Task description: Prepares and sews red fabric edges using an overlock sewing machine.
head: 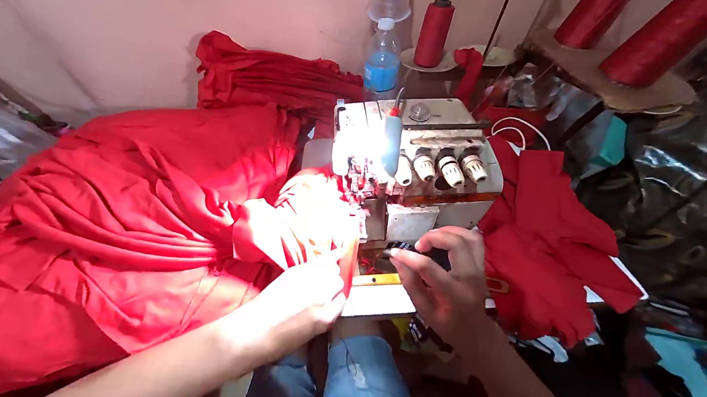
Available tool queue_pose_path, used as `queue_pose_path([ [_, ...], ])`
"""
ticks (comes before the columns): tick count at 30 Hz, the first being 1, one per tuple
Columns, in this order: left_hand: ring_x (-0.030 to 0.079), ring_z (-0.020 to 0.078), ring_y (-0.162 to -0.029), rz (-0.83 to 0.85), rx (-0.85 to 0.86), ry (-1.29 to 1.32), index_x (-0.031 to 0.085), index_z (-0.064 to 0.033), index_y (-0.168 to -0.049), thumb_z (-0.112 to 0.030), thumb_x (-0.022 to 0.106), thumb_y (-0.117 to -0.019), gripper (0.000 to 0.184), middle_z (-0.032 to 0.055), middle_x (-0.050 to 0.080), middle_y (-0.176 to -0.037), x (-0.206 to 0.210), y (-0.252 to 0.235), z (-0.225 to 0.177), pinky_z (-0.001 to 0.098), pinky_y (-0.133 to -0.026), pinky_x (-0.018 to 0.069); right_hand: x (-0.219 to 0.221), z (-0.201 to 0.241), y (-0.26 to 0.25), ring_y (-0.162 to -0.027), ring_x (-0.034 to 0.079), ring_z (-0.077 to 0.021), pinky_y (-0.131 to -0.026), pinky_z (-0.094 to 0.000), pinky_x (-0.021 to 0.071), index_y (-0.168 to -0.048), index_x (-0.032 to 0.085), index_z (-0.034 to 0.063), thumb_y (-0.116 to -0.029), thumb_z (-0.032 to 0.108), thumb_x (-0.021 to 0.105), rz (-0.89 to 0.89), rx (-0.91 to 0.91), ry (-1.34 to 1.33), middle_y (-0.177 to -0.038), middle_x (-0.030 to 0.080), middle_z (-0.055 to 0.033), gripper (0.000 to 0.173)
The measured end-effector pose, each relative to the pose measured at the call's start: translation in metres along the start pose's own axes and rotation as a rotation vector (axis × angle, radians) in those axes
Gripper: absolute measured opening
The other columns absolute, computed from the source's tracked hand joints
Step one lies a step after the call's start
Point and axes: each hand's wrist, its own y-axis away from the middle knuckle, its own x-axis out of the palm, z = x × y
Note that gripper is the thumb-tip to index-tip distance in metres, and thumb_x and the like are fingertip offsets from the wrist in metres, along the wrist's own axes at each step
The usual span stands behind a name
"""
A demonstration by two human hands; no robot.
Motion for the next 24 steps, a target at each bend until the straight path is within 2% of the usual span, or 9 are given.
queue_pose_path([
  [2,0.068,0.0265,-0.082,-0.106,-0.007,0.034,0.07,-0.0067,-0.081,-0.015,0.051,-0.0931,0.025,0.0095,0.068,-0.085,-0.017,0.001,-0.001,0.0393,-0.074,0.056,0.02,-0.008,-0.004,-0.102,0.059,-0.0241,-0.095,-0.0359,0.0437,-0.097,0.074,0.0195,-0.099,0.022,0.061,-0.029,-0.046,0.102,-0.095,0.066,-0.0061,0.013],
  [5,0.07,0.0276,-0.082,-0.182,-0.252,-0.147,0.072,-0.0078,-0.085,-0.034,0.044,-0.0987,0.041,0.0096,0.073,-0.086,-0.05,-0.005,-0.009,0.0409,-0.072,0.053,0.048,-0.012,-0.007,-0.095,0.062,-0.0245,-0.092,-0.0373,0.0446,-0.091,0.076,0.0164,-0.0966,0.017,0.064,-0.053,-0.106,0.147,-0.09,0.068,-0.0071,0.013],
  [7,0.068,0.0287,-0.082,-0.211,-0.346,-0.179,0.074,-0.0052,-0.096,-0.03,0.049,-0.1014,0.036,0.0109,0.072,-0.085,-0.058,-0.01,-0.008,0.0401,-0.075,0.0505,0.058,-0.008,-0.006,-0.095,0.062,-0.0247,-0.091,-0.037,0.0441,-0.091,0.078,0.0149,-0.0952,0.016,0.064,-0.026,-0.08,0.102,-0.09,0.07,-0.0081,0.015],
  [11,0.063,0.0259,-0.074,-0.231,-0.355,0.055,0.072,-0.0073,-0.083,-0.021,0.056,-0.0973,0.026,0.0084,0.067,-0.074,-0.056,-0.013,-0.011,0.0376,-0.074,0.0467,0.055,0.002,-0.004,-0.096,0.064,-0.026,-0.088,-0.0377,0.0475,-0.092,0.08,0.0161,-0.0955,0.022,0.061,0.104,0.034,0.044,-0.094,0.072,-0.0098,0.02],
  [13,0.061,0.0244,-0.075,-0.223,-0.356,0.15,0.073,-0.0076,-0.084,-0.019,0.057,-0.0973,0.024,0.008,0.067,-0.075,-0.053,-0.012,-0.014,0.0362,-0.078,0.0452,0.051,0.007,-0.001,-0.094,0.066,-0.0262,-0.081,-0.0374,0.0501,-0.097,0.08,0.0151,-0.0966,0.026,0.058,0.181,0.065,0.061,-0.094,0.072,-0.0102,0.025],
  [15,0.058,0.0238,-0.072,-0.225,-0.353,0.2,0.073,-0.007,-0.086,-0.018,0.058,-0.0979,0.022,0.008,0.065,-0.074,-0.05,-0.011,-0.014,0.0357,-0.075,0.0429,0.049,0.01,0.002,-0.087,0.067,-0.0251,-0.072,-0.0358,0.0509,-0.102,0.08,0.0141,-0.0972,0.028,0.056,0.248,0.083,0.075,-0.093,0.072,-0.0102,0.029],
  [18,0.059,0.0241,-0.074,-0.187,-0.337,0.278,0.075,-0.0052,-0.092,-0.018,0.059,-0.1001,0.022,0.0096,0.067,-0.077,-0.05,-0.009,-0.014,0.0358,-0.077,0.0439,0.05,0.01,0.005,-0.076,0.067,-0.024,-0.06,-0.0343,0.0496,-0.106,0.079,0.0125,-0.0967,0.029,0.054,0.309,0.09,0.085,-0.089,0.072,-0.0113,0.031],
  [21,0.058,0.0246,-0.076,-0.21,-0.323,0.316,0.074,-0.0042,-0.093,-0.016,0.06,-0.1,0.02,0.0107,0.066,-0.077,-0.047,-0.008,-0.015,0.0353,-0.079,0.0423,0.052,0.008,0.005,-0.068,0.065,-0.0233,-0.054,-0.0339,0.0467,-0.108,0.079,0.0122,-0.096,0.027,0.053,0.345,0.097,0.089,-0.084,0.07,-0.0103,0.032],
  [24,0.054,0.0243,-0.073,-0.227,-0.314,0.303,0.074,-0.0036,-0.093,-0.016,0.06,-0.1001,0.02,0.0108,0.064,-0.075,-0.044,-0.008,-0.015,0.0352,-0.076,0.0397,0.054,0.006,0.005,-0.065,0.063,-0.0231,-0.052,-0.0333,0.0444,-0.11,0.079,0.0131,-0.0948,0.025,0.054,0.363,0.095,0.084,-0.082,0.069,-0.0095,0.032],
])
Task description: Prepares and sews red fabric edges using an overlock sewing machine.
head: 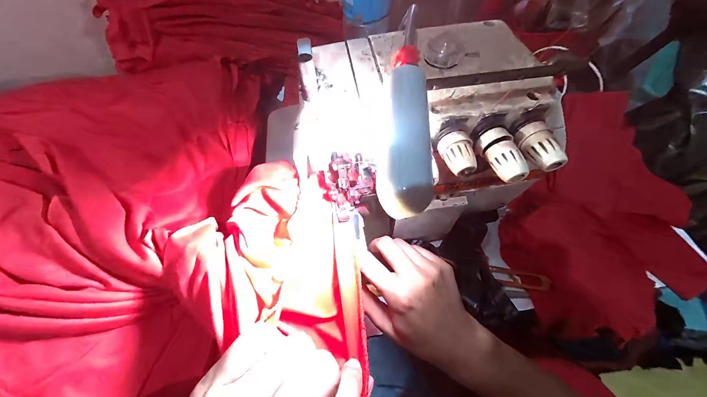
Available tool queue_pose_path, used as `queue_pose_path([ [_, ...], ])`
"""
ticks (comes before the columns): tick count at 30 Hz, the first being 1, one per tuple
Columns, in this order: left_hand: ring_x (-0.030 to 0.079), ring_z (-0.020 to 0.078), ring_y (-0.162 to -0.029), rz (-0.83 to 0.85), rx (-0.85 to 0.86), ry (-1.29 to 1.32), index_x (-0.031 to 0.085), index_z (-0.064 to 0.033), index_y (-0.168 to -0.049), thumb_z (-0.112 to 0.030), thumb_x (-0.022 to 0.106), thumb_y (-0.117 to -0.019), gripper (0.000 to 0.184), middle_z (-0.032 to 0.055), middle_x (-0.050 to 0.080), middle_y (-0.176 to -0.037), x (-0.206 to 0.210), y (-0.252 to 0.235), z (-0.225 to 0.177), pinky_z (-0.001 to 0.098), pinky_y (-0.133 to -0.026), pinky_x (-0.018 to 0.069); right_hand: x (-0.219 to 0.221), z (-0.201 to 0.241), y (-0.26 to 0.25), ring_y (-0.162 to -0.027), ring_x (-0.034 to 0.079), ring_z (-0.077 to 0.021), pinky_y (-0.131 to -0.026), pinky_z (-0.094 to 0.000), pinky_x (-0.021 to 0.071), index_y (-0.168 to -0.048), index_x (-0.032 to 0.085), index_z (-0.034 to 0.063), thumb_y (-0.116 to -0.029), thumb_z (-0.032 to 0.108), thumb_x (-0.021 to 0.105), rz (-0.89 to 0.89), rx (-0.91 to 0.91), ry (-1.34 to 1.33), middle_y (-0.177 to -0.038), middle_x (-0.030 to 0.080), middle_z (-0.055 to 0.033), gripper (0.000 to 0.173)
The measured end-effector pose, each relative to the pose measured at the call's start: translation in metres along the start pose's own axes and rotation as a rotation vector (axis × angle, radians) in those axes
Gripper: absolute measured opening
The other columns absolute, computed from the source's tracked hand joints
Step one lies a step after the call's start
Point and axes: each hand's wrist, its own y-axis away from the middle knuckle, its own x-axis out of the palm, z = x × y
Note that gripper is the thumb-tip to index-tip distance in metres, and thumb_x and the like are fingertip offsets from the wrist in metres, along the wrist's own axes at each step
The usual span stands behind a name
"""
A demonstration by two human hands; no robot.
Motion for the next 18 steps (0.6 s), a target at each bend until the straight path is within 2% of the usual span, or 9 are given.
queue_pose_path([
  [11,0.051,0.0223,-0.072,0.008,0.013,-0.008,0.073,-0.0026,-0.098,-0.016,0.061,-0.0998,0.018,0.0102,0.063,-0.076,0.0034,0.0023,-0.002,0.033,-0.073,0.0375,0.0019,-0.0078,-0.0011,-0.067,0.065,-0.0245,-0.05,-0.034,0.0454,-0.115,0.078,0.0161,-0.0955,0.025,0.055,0.047,-0.011,-0.062,-0.085,0.068,-0.0109,0.031],
  [18,0.05,0.0212,-0.071,-0.005,0.042,-0.012,0.074,-0.0027,-0.096,-0.014,0.061,-0.0993,0.017,0.0089,0.061,-0.074,0.0081,-0.0007,-0.0039,0.0324,-0.072,0.037,0.004,-0.008,-0.0021,-0.065,0.064,-0.024,-0.049,-0.0338,0.0448,-0.11,0.078,0.0135,-0.0931,0.023,0.055,0.036,-0.016,-0.059,-0.083,0.067,-0.0106,0.031],
])
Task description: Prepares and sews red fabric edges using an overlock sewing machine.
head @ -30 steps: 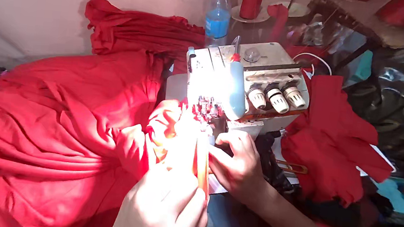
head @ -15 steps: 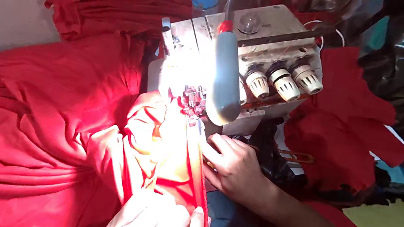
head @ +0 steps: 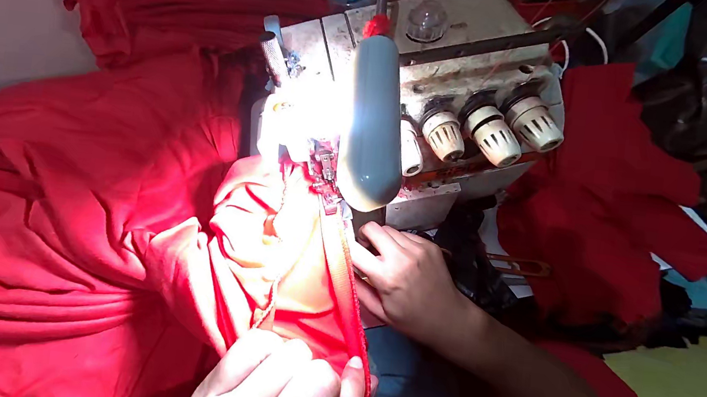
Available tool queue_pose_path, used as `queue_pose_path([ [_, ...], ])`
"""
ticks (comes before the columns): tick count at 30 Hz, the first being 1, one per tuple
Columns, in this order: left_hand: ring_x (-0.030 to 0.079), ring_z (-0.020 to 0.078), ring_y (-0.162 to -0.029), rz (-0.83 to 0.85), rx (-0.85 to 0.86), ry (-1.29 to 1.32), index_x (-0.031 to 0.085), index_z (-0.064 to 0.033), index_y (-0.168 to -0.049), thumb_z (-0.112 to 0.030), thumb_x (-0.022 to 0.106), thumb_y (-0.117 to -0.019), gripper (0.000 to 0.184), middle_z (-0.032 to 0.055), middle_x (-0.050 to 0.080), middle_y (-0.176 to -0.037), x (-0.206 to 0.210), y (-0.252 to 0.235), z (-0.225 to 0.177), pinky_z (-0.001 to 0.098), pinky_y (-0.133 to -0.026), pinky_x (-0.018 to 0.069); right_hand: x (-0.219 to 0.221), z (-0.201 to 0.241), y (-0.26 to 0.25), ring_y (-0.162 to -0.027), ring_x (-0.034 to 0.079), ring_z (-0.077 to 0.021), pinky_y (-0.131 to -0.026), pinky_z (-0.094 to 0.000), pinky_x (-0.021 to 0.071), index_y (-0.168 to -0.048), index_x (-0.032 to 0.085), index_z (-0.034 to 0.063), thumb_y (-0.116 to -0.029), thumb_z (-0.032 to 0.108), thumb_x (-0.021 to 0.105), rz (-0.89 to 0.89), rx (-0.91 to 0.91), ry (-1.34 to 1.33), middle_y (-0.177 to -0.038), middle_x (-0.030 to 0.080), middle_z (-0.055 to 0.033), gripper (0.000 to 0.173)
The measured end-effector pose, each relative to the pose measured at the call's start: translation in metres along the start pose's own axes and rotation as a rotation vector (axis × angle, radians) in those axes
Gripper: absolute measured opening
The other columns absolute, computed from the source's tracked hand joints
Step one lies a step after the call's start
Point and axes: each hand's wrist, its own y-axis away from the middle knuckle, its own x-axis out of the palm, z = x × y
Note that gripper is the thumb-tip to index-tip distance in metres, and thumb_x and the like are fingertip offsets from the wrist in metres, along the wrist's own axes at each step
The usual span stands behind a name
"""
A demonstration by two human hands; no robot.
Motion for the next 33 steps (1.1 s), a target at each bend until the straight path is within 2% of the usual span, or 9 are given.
queue_pose_path([
  [9,0.049,0.0205,-0.071,-0.022,-0.015,-0.041,0.073,-0.0042,-0.094,-0.016,0.061,-0.0992,0.018,0.007,0.059,-0.072,0.006,0.005,-0.003,0.0314,-0.073,0.0363,-0.002,-0.003,0.0,-0.066,0.065,-0.0244,-0.05,-0.0345,0.0466,-0.109,0.079,0.0122,-0.0936,0.024,0.056,0.006,-0.012,-0.02,-0.084,0.068,-0.0111,0.03],
  [13,0.051,0.0191,-0.067,-0.052,-0.012,-0.107,0.075,-0.0049,-0.088,-0.015,0.061,-0.0988,0.02,0.0051,0.06,-0.069,0.018,0.012,-0.011,0.0301,-0.069,0.039,-0.006,-0.007,0.01,-0.071,0.065,-0.0178,-0.06,-0.0289,0.0505,-0.109,0.079,0.0083,-0.0958,0.019,0.056,-0.194,-0.021,-0.143,-0.084,0.071,-0.0098,0.028],
  [15,0.052,0.0166,-0.067,-0.026,-0.002,-0.205,0.075,-0.0071,-0.086,-0.013,0.061,-0.0977,0.019,0.0024,0.064,-0.07,0.027,0.018,-0.016,0.0292,-0.067,0.0393,-0.007,-0.006,0.013,-0.074,0.064,-0.0142,-0.063,-0.0244,0.0505,-0.11,0.078,0.0061,-0.0951,0.016,0.055,-0.253,-0.001,-0.196,-0.087,0.071,-0.0103,0.029],
  [18,0.046,0.0149,-0.061,-0.055,0.005,-0.322,0.073,-0.0083,-0.085,-0.011,0.057,-0.0986,0.021,-0.0002,0.055,-0.065,0.045,0.02,-0.016,0.0286,-0.063,0.0366,-0.005,-0.004,0.012,-0.076,0.067,-0.016,-0.063,-0.0273,0.0513,-0.112,0.079,0.0083,-0.0957,0.019,0.048,-0.224,0.016,-0.186,-0.093,0.074,-0.0122,0.036],
  [20,0.046,0.0145,-0.06,-0.118,-0.008,-0.355,0.074,-0.0076,-0.083,-0.01,0.057,-0.0964,0.022,-0.0004,0.054,-0.063,0.053,0.017,-0.011,0.0287,-0.062,0.0359,-0.003,-0.004,0.01,-0.075,0.067,-0.0165,-0.062,-0.0282,0.051,-0.111,0.079,0.0084,-0.0961,0.02,0.045,-0.219,0.017,-0.171,-0.093,0.073,-0.0121,0.039],
  [24,0.055,0.0176,-0.063,-0.226,-0.038,-0.334,0.076,-0.0027,-0.085,-0.01,0.059,-0.0941,0.02,0.0046,0.065,-0.068,0.064,0.01,0.0,0.0303,-0.064,0.0416,-0.005,-0.005,0.006,-0.076,0.066,-0.0163,-0.062,-0.0279,0.0503,-0.11,0.08,0.0094,-0.0964,0.021,0.044,-0.208,0.019,-0.142,-0.091,0.073,-0.0115,0.04],
  [26,0.059,0.0203,-0.066,-0.265,-0.07,-0.33,0.076,-0.0013,-0.085,-0.01,0.06,-0.0936,0.02,0.0064,0.066,-0.07,0.068,0.004,0.004,0.0323,-0.065,0.045,-0.006,-0.005,0.005,-0.076,0.066,-0.0167,-0.062,-0.0281,0.0502,-0.11,0.08,0.0093,-0.0976,0.022,0.043,-0.201,0.025,-0.136,-0.091,0.072,-0.0118,0.041],
  [30,0.064,0.0214,-0.068,-0.319,-0.162,-0.369,0.077,-0.0027,-0.085,-0.011,0.062,-0.0912,0.018,0.0072,0.07,-0.072,0.074,-0.006,0.01,0.0323,-0.066,0.0493,-0.007,-0.005,0.005,-0.074,0.065,-0.0172,-0.062,-0.0289,0.0495,-0.112,0.08,0.0104,-0.0992,0.025,0.042,-0.18,0.047,-0.12,-0.092,0.072,-0.0121,0.042],
  [33,0.068,0.0232,-0.073,-0.338,-0.2,-0.356,0.078,-0.0016,-0.091,-0.012,0.062,-0.0921,0.019,0.0098,0.074,-0.08,0.077,-0.012,0.016,0.034,-0.066,0.0515,-0.01,-0.005,0.007,-0.071,0.064,-0.0165,-0.06,-0.0289,0.0489,-0.113,0.079,0.0093,-0.0988,0.025,0.043,-0.176,0.067,-0.118,-0.092,0.071,-0.0124,0.042],
])
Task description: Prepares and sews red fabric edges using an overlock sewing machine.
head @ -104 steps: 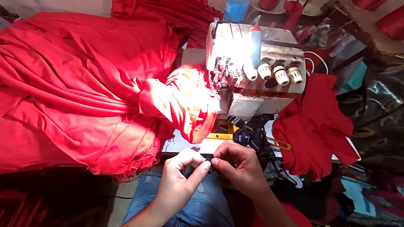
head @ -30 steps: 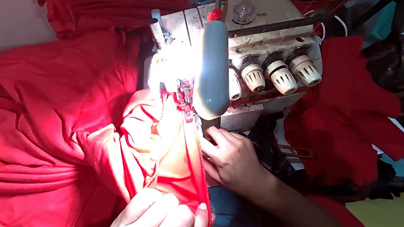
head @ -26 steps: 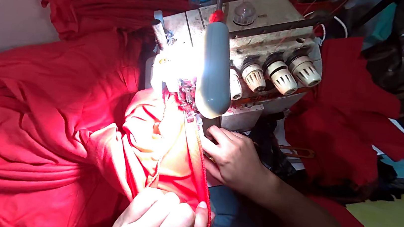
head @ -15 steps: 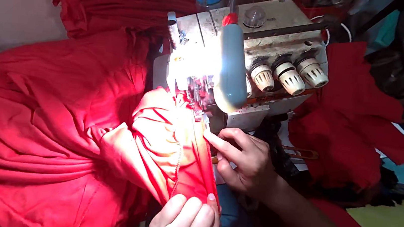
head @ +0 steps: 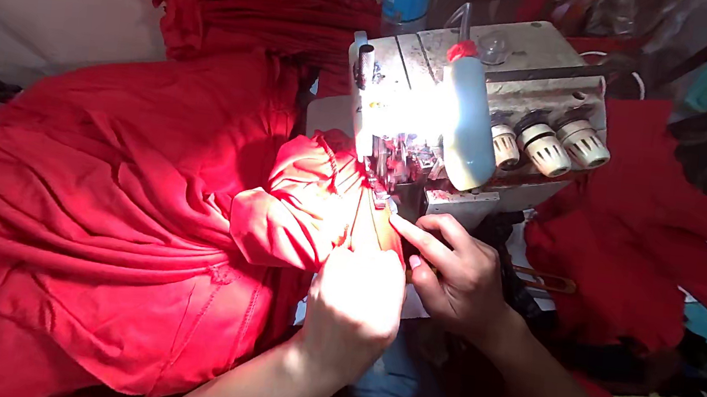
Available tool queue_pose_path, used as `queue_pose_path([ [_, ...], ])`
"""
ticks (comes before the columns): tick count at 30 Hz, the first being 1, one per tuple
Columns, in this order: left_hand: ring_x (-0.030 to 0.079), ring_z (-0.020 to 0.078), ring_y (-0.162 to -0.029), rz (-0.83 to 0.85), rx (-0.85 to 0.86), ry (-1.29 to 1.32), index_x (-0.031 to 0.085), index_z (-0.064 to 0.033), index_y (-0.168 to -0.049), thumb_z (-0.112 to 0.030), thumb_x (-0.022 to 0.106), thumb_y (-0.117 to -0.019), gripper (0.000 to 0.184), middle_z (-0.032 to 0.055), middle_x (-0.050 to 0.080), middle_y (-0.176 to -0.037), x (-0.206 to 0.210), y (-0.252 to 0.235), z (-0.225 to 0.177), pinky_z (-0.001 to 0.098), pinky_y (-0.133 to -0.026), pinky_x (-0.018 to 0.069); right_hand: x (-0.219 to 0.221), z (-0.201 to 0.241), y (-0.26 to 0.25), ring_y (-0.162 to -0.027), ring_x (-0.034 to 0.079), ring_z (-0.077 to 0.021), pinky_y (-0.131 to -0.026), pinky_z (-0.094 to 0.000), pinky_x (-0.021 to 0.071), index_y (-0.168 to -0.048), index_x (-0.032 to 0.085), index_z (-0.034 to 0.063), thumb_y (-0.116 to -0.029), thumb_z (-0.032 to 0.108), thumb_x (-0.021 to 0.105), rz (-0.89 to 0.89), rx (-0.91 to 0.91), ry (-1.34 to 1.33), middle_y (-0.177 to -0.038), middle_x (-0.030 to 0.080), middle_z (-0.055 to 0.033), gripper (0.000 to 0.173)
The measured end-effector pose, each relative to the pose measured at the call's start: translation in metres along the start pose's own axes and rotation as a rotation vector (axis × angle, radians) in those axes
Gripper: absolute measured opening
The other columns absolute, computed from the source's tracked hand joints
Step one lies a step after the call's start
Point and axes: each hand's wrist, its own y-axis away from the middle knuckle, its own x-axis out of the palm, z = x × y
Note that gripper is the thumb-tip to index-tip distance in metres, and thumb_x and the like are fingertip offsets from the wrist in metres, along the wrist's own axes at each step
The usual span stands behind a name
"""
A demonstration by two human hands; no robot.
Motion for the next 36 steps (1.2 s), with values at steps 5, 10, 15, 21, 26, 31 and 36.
queue_pose_path([
  [5,0.068,0.026,-0.081,0.017,-0.107,0.163,0.075,-0.0048,-0.08,-0.017,0.062,-0.09,0.02,0.0105,0.071,-0.079,0.007,-0.014,0.024,0.0445,-0.078,0.0489,-0.01,0.003,0.006,-0.066,0.057,-0.0137,-0.058,-0.0281,0.0451,-0.115,0.077,0.0079,-0.1002,0.024,0.042,0.011,0.051,-0.01,-0.093,0.068,-0.0124,0.042],
  [10,0.06,0.0314,-0.119,0.215,-0.364,0.354,0.077,-0.0068,-0.106,-0.024,0.058,-0.099,0.026,0.0126,0.071,-0.116,0.014,-0.031,0.061,0.056,-0.102,0.0406,-0.019,0.015,0.01,-0.062,0.052,-0.0123,-0.054,-0.0273,0.0414,-0.116,0.076,0.0052,-0.1002,0.025,0.041,0.012,0.075,-0.001,-0.091,0.066,-0.0116,0.043],
  [15,0.065,0.0291,-0.11,0.019,-0.454,0.365,0.078,-0.0019,-0.104,-0.011,0.067,-0.0944,0.017,0.0139,0.073,-0.107,0.014,-0.018,0.056,0.0474,-0.102,0.0464,-0.011,0.033,0.008,-0.062,0.058,-0.0113,-0.054,-0.0268,0.0473,-0.108,0.076,0.0017,-0.0972,0.021,0.048,0.022,0.123,-0.074,-0.084,0.069,-0.0091,0.036],
  [21,0.068,0.0241,-0.089,-0.179,-0.486,0.207,0.077,-0.0045,-0.085,-0.016,0.066,-0.0904,0.017,0.0108,0.073,-0.086,0.003,0.043,-0.002,0.0429,-0.089,0.0498,0.02,0.045,0.012,-0.066,0.063,-0.0008,-0.062,-0.0166,0.0527,-0.094,0.067,0.0008,-0.0958,0.021,0.064,-0.014,0.386,-0.406,-0.079,0.068,-0.0024,0.021],
  [26,0.066,0.0296,-0.097,-0.062,-0.303,0.162,0.083,-0.0137,-0.094,-0.021,0.064,-0.0896,0.021,0.0084,0.074,-0.092,0.025,0.049,-0.031,0.0527,-0.09,0.0409,0.022,0.03,0.01,-0.059,0.06,-0.0023,-0.056,-0.0196,0.051,-0.094,0.057,0.0044,-0.0842,0.007,0.068,-0.178,0.523,-0.281,-0.071,0.063,0.0012,0.014],
  [31,0.067,0.0358,-0.105,-0.126,-0.292,0.069,0.078,-0.0063,-0.103,-0.025,0.06,-0.0938,0.027,0.0162,0.074,-0.107,-0.006,0.011,0.007,0.0559,-0.093,0.046,0.016,0.023,0.002,-0.059,0.059,-0.014,-0.058,-0.0318,0.0493,-0.099,0.061,-0.0002,-0.0867,0.005,0.066,-0.198,0.566,-0.06,-0.07,0.06,-0.0063,0.014],
  [36,0.049,0.0507,-0.132,0.407,-0.516,0.111,0.057,0.0005,-0.14,-0.014,0.066,-0.0962,0.047,0.0282,0.06,-0.133,-0.03,-0.063,0.108,0.0712,-0.104,0.0361,0.008,0.049,0.023,-0.063,0.062,-0.0071,-0.059,-0.0241,0.0533,-0.108,0.062,-0.0059,-0.0854,0.009,0.072,-0.059,0.681,-0.452,-0.078,0.067,-0.0061,0.029],
])
